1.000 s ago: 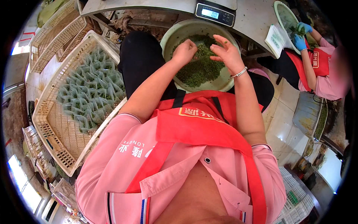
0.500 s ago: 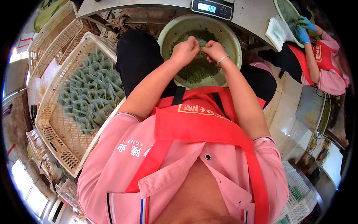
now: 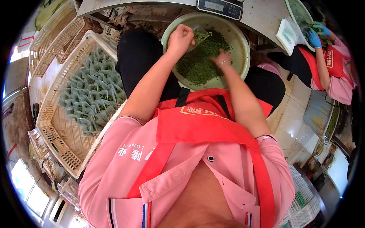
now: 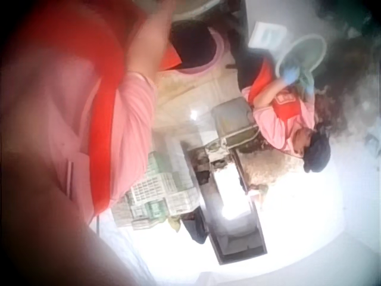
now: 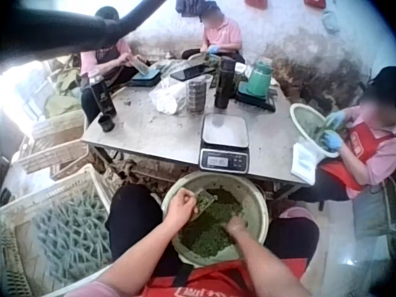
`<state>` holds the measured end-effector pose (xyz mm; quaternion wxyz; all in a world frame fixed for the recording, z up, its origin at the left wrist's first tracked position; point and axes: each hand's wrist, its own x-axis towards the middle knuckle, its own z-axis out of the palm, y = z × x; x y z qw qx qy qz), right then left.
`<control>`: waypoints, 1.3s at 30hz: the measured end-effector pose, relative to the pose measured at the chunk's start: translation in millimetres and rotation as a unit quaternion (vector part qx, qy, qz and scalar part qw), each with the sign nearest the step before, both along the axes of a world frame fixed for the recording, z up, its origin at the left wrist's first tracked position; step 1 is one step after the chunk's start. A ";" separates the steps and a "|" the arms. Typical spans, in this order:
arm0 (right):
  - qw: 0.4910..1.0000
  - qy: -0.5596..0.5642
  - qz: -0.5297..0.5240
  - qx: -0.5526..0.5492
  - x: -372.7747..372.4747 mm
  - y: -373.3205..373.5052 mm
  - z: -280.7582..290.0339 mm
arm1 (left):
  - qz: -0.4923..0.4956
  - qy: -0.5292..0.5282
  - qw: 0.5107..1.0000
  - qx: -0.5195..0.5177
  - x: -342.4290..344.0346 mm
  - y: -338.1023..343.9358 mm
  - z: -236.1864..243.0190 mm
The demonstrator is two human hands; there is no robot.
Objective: The person scoops green tea leaves from a bowl on their lap into small mesh bags, weighs each filled bag on a digital scale, and places the finished bags into a nearby basket. The process is repeated continuously.
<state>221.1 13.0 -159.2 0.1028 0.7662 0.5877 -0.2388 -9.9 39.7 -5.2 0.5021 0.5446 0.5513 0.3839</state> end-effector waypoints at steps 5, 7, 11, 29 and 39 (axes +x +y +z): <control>0.976 0.208 0.050 -0.029 -53.7 -33.2 2.3 | -0.015 0.014 1.000 -0.007 2.3 0.3 -5.4; 0.907 0.391 -0.115 -0.106 -52.6 -28.8 19.9 | -0.021 0.024 0.999 -0.010 0.6 0.2 -7.2; 0.665 0.648 -0.331 -0.171 -23.7 -14.4 90.0 | -0.027 0.051 0.998 -0.006 1.8 -3.0 -6.6; 0.756 0.589 -0.183 0.219 -44.3 -1.1 229.7 | -0.057 0.099 0.992 -0.048 9.4 -20.4 10.7; 0.886 0.437 -0.116 0.101 -29.9 -1.3 178.5 | -0.085 0.086 0.992 -0.030 10.8 -27.6 19.8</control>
